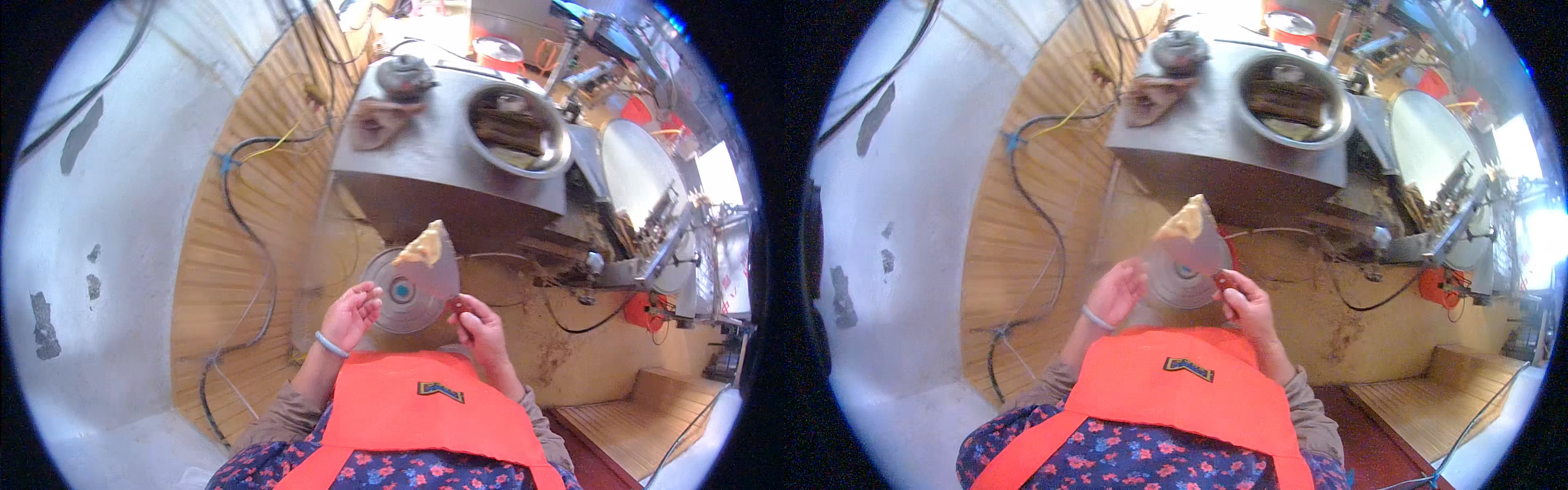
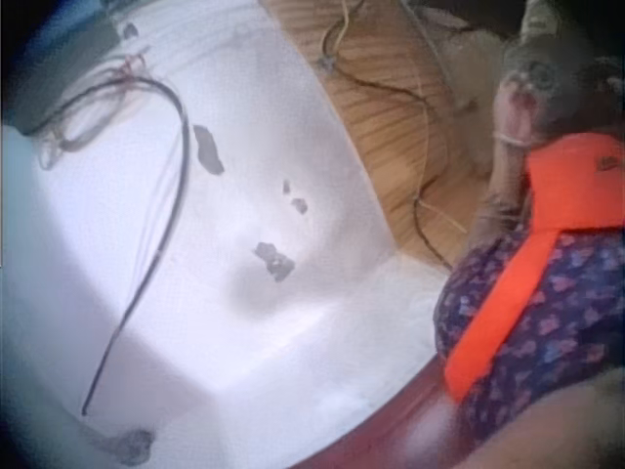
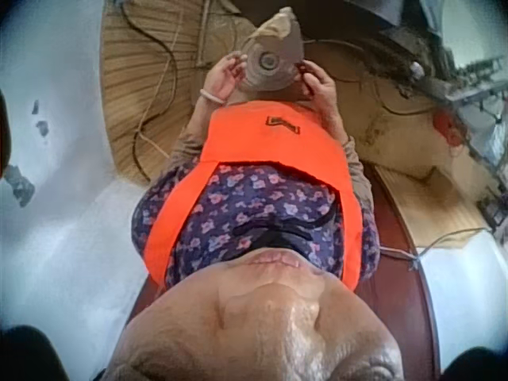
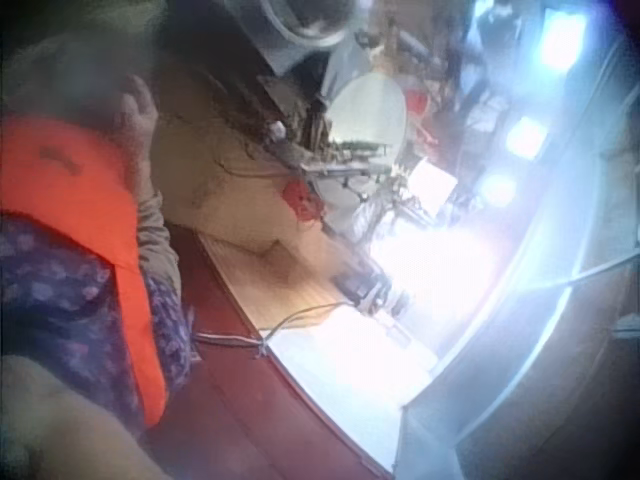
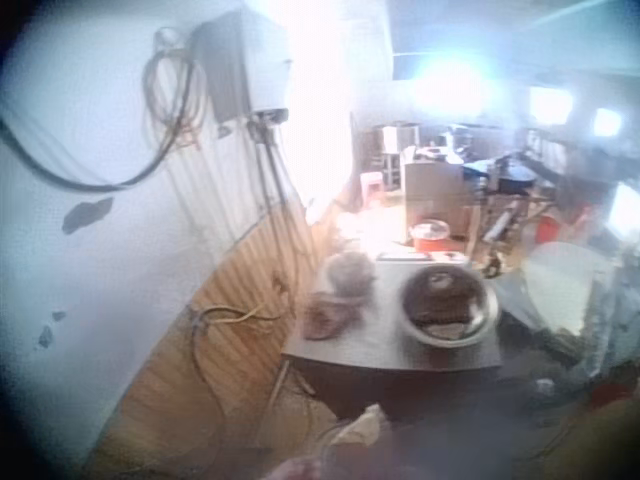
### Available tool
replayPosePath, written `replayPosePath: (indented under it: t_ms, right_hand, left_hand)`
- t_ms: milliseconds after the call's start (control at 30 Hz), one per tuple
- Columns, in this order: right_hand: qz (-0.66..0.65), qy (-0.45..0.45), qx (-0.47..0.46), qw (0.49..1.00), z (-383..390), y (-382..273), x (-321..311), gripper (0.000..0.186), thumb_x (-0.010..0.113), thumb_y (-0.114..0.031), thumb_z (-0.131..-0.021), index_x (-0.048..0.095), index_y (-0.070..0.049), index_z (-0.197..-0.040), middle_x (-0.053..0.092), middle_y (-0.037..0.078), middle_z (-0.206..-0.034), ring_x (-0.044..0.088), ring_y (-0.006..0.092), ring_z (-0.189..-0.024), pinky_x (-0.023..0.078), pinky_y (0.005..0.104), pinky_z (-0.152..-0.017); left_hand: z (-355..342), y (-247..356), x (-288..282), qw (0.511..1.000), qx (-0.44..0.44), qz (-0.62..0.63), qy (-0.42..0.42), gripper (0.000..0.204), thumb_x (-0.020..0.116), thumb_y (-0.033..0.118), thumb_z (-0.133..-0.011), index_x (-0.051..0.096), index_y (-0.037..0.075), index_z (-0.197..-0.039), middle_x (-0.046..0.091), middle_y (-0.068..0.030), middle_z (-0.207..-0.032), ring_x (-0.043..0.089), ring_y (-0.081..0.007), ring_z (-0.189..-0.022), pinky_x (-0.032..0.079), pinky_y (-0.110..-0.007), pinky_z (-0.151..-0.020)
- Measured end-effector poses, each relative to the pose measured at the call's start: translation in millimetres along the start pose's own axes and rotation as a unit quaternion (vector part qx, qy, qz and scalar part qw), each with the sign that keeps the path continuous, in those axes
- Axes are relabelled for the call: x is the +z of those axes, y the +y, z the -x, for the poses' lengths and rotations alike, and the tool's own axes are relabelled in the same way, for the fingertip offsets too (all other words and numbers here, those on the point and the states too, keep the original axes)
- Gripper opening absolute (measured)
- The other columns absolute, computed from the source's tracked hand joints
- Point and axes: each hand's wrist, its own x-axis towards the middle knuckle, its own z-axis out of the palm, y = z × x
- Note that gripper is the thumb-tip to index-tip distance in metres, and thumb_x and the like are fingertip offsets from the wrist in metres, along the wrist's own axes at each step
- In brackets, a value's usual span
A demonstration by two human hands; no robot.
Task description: The person scrapes a large rotating pan, then scoops powders from buckets into a metal bowl and stirs the mixture with a ladle. The person uses a scraper and ladle to handle the ingredients.
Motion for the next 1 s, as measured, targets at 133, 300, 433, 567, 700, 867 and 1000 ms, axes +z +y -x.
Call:
replayPosePath:
  t_ms: [133,300,433,567,700,867,1000]
  right_hand:
    - [0.000,0.027,-0.024,0.999,-20.6,37.1,90.9,0.036,0.050,-0.008,-0.085,0.052,-0.003,-0.120,0.062,0.006,-0.082,0.044,0.0047,-0.050,0.032,0.0172,-0.043]
    - [-0.050,0.045,-0.030,0.997,-55.2,68.3,202.8,0.038,0.051,-0.013,-0.085,0.049,-0.003,-0.122,0.061,0.007,-0.082,0.045,0.0062,-0.049,0.034,0.0177,-0.041]
    - [-0.045,0.023,-0.020,0.999,-80.8,69.1,255.7,0.037,0.051,-0.012,-0.086,0.049,-0.003,-0.122,0.061,0.007,-0.082,0.046,0.0062,-0.049,0.034,0.0172,-0.041]
    - [-0.046,-0.013,-0.015,0.999,-109.0,72.7,297.1,0.036,0.051,-0.012,-0.087,0.050,-0.003,-0.122,0.061,0.007,-0.082,0.045,0.0052,-0.049,0.032,0.0172,-0.040]
    - [-0.025,-0.056,-0.032,0.998,-134.6,73.6,328.9,0.030,0.047,-0.015,-0.091,0.051,-0.005,-0.119,0.059,0.004,-0.083,0.043,0.0044,-0.049,0.032,0.0180,-0.042]
    - [-0.025,-0.077,-0.058,0.995,-155.5,66.6,343.9,0.026,0.042,-0.025,-0.095,0.052,-0.007,-0.110,0.058,0.003,-0.088,0.046,0.0049,-0.055,0.037,0.0199,-0.047]
    - [0.064,-0.079,-0.144,0.984,-178.5,53.8,330.0,0.026,0.045,-0.026,-0.094,0.052,-0.005,-0.106,0.056,0.004,-0.090,0.055,0.0123,-0.075,0.046,0.0252,-0.067]
  left_hand:
    - [-4.3,101.2,-95.4,0.992,0.003,0.126,0.007,0.029,0.044,0.023,-0.091,0.052,0.009,-0.115,0.060,-0.0065,-0.110,0.059,-0.0200,-0.093,0.047,-0.034,-0.081]
    - [1.9,215.6,-162.0,0.990,0.043,0.113,-0.069,0.031,0.045,0.026,-0.091,0.051,0.010,-0.117,0.055,-0.0058,-0.119,0.056,-0.0209,-0.100,0.045,-0.035,-0.085]
    - [-0.5,246.1,-162.8,0.992,0.044,-0.026,-0.113,0.036,0.048,0.022,-0.090,0.045,0.010,-0.124,0.053,-0.0051,-0.118,0.054,-0.0195,-0.104,0.044,-0.033,-0.086]
    - [-4.8,229.4,-140.2,0.968,0.041,-0.212,-0.127,0.041,0.050,0.015,-0.089,0.040,0.009,-0.129,0.052,-0.0037,-0.117,0.054,-0.0164,-0.103,0.043,-0.032,-0.086]
    - [-18.0,224.0,-114.7,0.970,0.051,-0.190,-0.145,0.035,0.050,0.020,-0.090,0.048,0.000,-0.119,0.057,-0.0091,-0.106,0.058,-0.0196,-0.095,0.047,-0.031,-0.082]
    - [-39.1,242.1,-97.4,0.974,0.075,-0.176,-0.122,0.025,0.053,0.018,-0.090,0.054,0.009,-0.114,0.061,-0.0024,-0.094,0.058,-0.0113,-0.077,0.047,-0.026,-0.070]
    - [-57.2,262.0,-84.8,0.971,0.129,-0.165,-0.117,0.020,0.054,0.013,-0.088,0.057,0.005,-0.106,0.060,-0.0029,-0.094,0.058,-0.0140,-0.081,0.047,-0.031,-0.072]
